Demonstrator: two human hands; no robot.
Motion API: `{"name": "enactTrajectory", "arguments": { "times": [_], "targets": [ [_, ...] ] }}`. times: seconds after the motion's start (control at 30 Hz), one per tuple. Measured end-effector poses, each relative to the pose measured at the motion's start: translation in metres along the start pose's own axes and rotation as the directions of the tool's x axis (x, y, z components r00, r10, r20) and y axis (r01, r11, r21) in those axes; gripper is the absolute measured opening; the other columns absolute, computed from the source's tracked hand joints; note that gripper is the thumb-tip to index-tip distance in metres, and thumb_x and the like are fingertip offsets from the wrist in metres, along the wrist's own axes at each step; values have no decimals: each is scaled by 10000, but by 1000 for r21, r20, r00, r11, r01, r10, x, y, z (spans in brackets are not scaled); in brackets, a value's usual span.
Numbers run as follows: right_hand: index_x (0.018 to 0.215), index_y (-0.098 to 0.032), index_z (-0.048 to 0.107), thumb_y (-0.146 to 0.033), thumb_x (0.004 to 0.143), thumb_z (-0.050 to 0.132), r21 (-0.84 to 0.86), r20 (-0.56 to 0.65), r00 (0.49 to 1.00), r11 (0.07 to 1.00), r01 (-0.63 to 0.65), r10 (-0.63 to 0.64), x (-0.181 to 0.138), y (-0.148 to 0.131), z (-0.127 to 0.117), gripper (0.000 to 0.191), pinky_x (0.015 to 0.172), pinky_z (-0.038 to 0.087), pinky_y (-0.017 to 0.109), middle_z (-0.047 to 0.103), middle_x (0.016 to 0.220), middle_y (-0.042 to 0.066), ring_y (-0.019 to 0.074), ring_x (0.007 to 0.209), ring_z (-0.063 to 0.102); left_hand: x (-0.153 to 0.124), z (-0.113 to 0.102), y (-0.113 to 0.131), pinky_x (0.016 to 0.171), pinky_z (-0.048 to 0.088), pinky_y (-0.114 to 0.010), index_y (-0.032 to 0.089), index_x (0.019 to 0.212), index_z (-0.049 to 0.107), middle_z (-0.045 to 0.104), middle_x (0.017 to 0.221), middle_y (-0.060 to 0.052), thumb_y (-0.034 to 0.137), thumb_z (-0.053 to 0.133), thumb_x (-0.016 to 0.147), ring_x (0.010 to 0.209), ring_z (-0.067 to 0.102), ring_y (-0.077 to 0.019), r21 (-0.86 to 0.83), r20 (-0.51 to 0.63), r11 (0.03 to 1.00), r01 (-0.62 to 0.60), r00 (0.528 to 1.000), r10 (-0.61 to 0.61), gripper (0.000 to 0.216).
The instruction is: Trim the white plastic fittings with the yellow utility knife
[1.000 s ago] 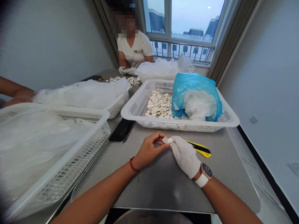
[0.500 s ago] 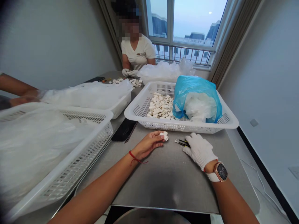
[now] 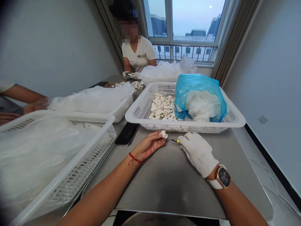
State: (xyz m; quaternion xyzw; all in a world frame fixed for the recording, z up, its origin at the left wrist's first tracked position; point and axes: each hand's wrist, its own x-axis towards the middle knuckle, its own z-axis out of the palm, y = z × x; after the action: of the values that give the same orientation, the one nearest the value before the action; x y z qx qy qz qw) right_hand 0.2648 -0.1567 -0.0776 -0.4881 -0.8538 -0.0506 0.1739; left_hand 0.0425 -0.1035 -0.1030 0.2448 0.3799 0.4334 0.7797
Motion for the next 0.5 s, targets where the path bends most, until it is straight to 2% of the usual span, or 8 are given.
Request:
{"name": "enactTrajectory", "arguments": {
  "times": [0.07,0.2,0.27,0.37,0.5],
  "targets": [
    [1126,-231,617,-279,968,425,-66,7,1000,997,26,-26,1,-2,-2,253,682,416,312,629,946,83,203,809,579,0,0,0,653,553,-191,112,841,655,714,768,-61,34,614,799,650,667,-102,1,11,1000,0,1000,0,97],
    [1201,-286,585,-250,950,458,-210,-16,1000,977,-26,23,0,-1,-3,283,511,302,286,631,992,60,154,685,557,0,-1,1,667,559,-197,100,878,671,720,784,-68,47,637,795,663,669,-104,12,30,1000,3,1000,-3,104],
    [1229,-299,568,-196,927,479,-237,-7,1000,971,-26,25,0,0,-3,332,510,297,282,634,1024,50,151,714,569,0,-1,1,659,559,-195,95,884,676,717,780,-68,57,648,799,655,667,-102,24,30,1000,6,1000,-7,97],
    [1258,-279,550,-99,888,475,-256,27,1000,967,2,5,0,1,-4,418,577,355,266,636,1073,46,154,791,591,-1,-1,2,637,559,-187,83,893,683,710,761,-66,52,638,811,634,659,-95,42,35,999,7,999,-8,98],
    [1281,-271,539,-88,877,485,-284,36,999,959,9,2,0,-1,-3,446,635,395,257,641,1113,41,151,815,599,-1,-1,2,632,564,-186,80,902,683,706,751,-60,19,640,800,618,655,-90,50,22,999,-4,1000,3,127]
  ]
}}
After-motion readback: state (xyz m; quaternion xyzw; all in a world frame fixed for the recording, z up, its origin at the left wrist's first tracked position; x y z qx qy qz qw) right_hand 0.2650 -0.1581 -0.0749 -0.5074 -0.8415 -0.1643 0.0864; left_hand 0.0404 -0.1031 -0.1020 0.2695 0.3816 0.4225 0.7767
